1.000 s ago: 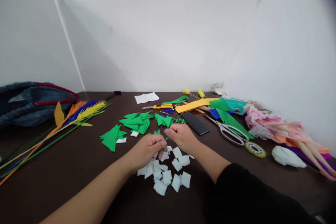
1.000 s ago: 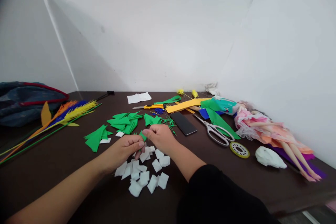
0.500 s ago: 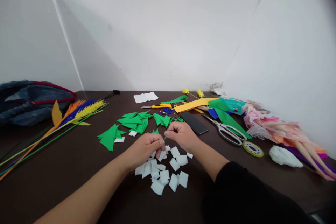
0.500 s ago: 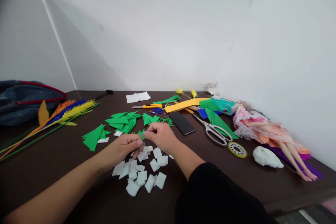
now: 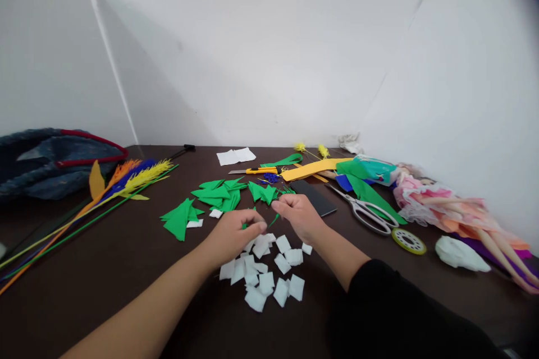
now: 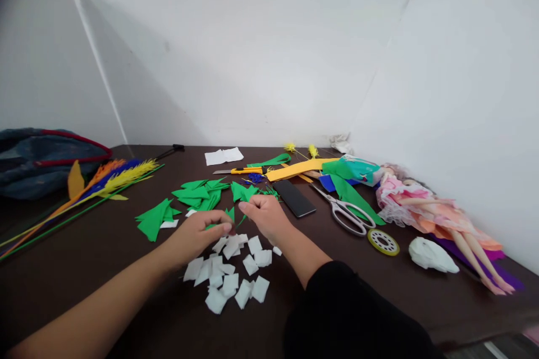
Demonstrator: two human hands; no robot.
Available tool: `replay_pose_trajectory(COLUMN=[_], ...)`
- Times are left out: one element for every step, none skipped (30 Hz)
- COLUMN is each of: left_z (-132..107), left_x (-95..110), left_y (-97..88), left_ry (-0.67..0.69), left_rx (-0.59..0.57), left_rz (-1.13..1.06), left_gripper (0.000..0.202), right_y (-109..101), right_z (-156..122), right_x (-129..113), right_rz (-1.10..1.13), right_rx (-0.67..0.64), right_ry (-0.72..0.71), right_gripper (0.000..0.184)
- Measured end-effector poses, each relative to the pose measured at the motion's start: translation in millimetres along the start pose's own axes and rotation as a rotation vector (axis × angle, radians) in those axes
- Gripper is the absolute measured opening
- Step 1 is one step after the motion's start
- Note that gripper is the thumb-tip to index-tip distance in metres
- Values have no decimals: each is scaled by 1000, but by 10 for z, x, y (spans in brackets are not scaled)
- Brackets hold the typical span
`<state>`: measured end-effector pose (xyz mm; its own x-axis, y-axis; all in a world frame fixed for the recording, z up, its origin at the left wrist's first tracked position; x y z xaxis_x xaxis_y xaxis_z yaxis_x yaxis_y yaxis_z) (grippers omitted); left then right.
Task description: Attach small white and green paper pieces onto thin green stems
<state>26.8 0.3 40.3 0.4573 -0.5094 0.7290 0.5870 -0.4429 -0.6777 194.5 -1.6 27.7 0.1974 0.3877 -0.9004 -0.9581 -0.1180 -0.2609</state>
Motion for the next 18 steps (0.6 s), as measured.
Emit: replay_pose_trajectory(left_z=[10, 21, 32, 41, 48, 52, 53, 51, 48, 43, 37, 31, 26, 21, 16, 12, 9, 6], left_x=[4, 6, 7, 5, 2, -3, -10, -17, -26, -35, -44, -52, -59, -64, -66, -68, -69, -69], left_y=[5, 19, 41, 67, 93, 115, 131, 139, 141, 137, 129, 118, 106, 95, 86, 79, 76, 74], left_ry=[-12, -22, -33, -45, -51, -51, -48, -43, -40, -41, -44, -49, -54, -58, -62, -68, -76, -84], left_rx=[24, 46, 62, 74, 92, 114, 137, 154, 164, 167, 164, 163, 160, 156, 152, 145, 138, 132], left_rz=[-107, -195, -253, -280, -283, -276, -265, -259, -263, -273, -284, -295, -303, -310, -314, -314, -311, -306], left_gripper=[21, 22, 22, 21, 17, 16, 16, 17, 18, 17, 17, 17, 17, 17, 18, 18, 18, 18], right_y=[14, 32, 51, 71, 88, 100, 107, 108, 104, 96, 87, 77, 69, 62, 57, 55, 56, 59], right_z=[-2, -3, -4, -4, -5, -6, -6, -7, -7, -7, -8, -8, -8, -9, -9, -9, -8, -6], right_x=[-3, -5, -4, -3, -2, -2, -3, -4, -5, -6, -5, -2, 0, 3, 5, 4, -1, -11], right_rz=[7, 11, 12, 9, 1, -12, -27, -35, -25, 8, 59, 119, 171, 201, 202, 176, 133, 75], right_rx=[-5, -5, 1, 9, 18, 24, 30, 32, 25, 6, -26, -66, -103, -130, -139, -136, -121, -101], right_ry=[-8, -11, -8, -3, 2, 5, 5, 5, 2, -2, -8, -14, -21, -24, -21, -10, 5, 22], right_gripper=[35, 34, 34, 35, 35, 35, 36, 36, 34, 31, 26, 21, 18, 18, 17, 14, 11, 8])
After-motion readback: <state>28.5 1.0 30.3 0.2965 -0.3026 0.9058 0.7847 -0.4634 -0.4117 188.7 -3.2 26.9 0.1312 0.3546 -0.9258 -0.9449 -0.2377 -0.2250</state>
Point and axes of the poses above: each hand's wrist, its own z-axis towards the middle knuckle, its own y-axis out of the palm, x = y × z, the point moved 1 cm from there along z, towards the middle knuckle, and after that the axes turned 7 degrees about -x, right-handed, at the moved point
